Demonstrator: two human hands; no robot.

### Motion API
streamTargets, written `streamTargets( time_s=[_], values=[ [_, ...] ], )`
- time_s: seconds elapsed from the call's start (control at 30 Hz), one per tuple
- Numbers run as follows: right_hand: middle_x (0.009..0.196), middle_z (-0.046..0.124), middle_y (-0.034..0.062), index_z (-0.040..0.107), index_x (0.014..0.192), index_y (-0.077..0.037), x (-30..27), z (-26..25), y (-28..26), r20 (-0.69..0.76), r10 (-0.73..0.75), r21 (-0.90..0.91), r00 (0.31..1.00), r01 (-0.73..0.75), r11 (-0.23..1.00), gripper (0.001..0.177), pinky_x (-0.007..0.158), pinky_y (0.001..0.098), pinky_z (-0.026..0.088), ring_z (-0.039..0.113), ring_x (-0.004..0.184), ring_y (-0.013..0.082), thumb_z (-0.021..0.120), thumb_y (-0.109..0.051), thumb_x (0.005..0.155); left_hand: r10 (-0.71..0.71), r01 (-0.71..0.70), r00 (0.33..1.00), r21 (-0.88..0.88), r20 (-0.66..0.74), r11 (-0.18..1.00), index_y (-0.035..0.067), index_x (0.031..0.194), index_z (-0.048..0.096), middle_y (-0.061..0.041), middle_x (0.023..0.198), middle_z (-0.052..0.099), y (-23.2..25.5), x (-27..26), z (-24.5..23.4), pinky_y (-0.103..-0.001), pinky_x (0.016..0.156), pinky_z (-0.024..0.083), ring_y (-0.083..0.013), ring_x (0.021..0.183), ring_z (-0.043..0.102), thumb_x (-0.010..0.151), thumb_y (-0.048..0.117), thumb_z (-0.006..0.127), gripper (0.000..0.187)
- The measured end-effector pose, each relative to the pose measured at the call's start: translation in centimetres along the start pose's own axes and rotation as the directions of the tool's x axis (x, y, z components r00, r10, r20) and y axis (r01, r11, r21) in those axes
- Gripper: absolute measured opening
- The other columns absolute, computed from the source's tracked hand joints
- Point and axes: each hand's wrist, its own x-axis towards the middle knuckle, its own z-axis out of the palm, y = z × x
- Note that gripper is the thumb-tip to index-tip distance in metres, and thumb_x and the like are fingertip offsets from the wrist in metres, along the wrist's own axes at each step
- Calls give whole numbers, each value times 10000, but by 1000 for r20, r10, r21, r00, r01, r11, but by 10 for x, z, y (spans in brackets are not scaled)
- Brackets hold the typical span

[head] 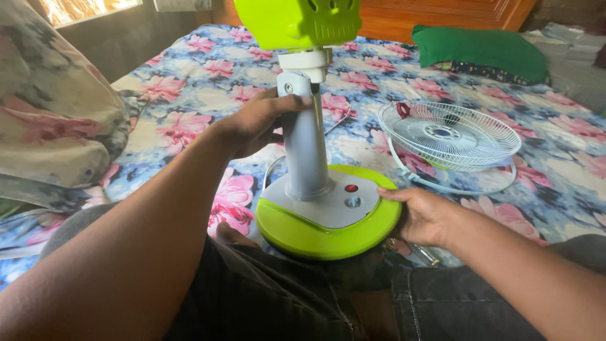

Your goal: The person reassembles an electric fan by connecting internal wires, securing the rear motor cover with a screwdriver, and attaching the front wire cage. The fan is placed upright on the bed after assembly.

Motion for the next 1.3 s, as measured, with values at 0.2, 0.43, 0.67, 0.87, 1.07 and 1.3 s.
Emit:
streamTargets(
  time_s=[0.2, 0.43, 0.67, 0.87, 1.07, 1.3],
  values=[
    [1304, 662, 165, 556, 1332, -46, 2, 18, 17, -19, -2, 158, 1000, 4, 987, 459, 1072, 554, 429, 619, 1205, 354, 595, -231, 914, 5, -6, 999, 37, 34, 999, 131, 1464, 381, -109, 1371, 549, -7, 7, -8, -535, 1055, 447, -300, 1302, 536, 743, 614, 717, 930],
    [1354, 628, 133, 551, 1343, -75, 1, 26, 12, -68, -128, 255, 989, 141, 957, 431, 1161, 536, 407, 588, 1290, 316, 589, -154, 920, -283, 206, 861, -218, -423, 954, 195, 1464, 485, -79, 1470, 486, -54, 17, -79, -582, 1062, 372, -297, 1314, 483, 812, 854, 399, 931],
    [1351, 634, 138, 564, 1313, -73, -4, 20, -1, -60, -172, 270, 983, 182, 946, 398, 1158, 541, 389, 589, 1289, 319, 563, -153, 923, -878, 880, 467, -155, 106, 449, 123, 1238, 672, -112, 1189, 751, -121, -5, -48, -578, 886, 501, -297, 986, 734, 924, 748, 292, 796],
    [1367, 630, 129, 569, 1322, -60, -2, 20, 4, -45, -167, 241, 985, 173, 955, 412, 1170, 518, 401, 590, 1294, 314, 588, -153, 920, -727, 615, 673, -649, 135, 448, -43, 1212, 646, -136, 1122, 725, -136, 13, -56, -426, 931, 583, -267, 1007, 695, 1039, 530, 526, 611],
    [1375, 624, 159, 546, 1355, -74, 3, 38, 18, 8, -62, 239, 998, 58, 969, 490, 1086, 585, 385, 591, 1260, 356, 584, -229, 893, -709, 575, 698, -509, -103, 641, 95, 1060, 682, -92, 1018, 740, -164, 31, -82, -407, 847, 580, -249, 855, 700, 993, 342, 542, 292],
    [1465, 575, 162, 509, 1419, -80, 28, 70, 31, 32, -125, 319, 992, 109, 942, 498, 1152, 608, 369, 544, 1360, 362, 567, -202, 940, -593, 428, 713, -438, -374, 791, 147, 1219, 656, -101, 1156, 701, -177, 44, -109, -470, 748, 609, -261, 880, 680, 977, 169, 548, 266]
  ],
)
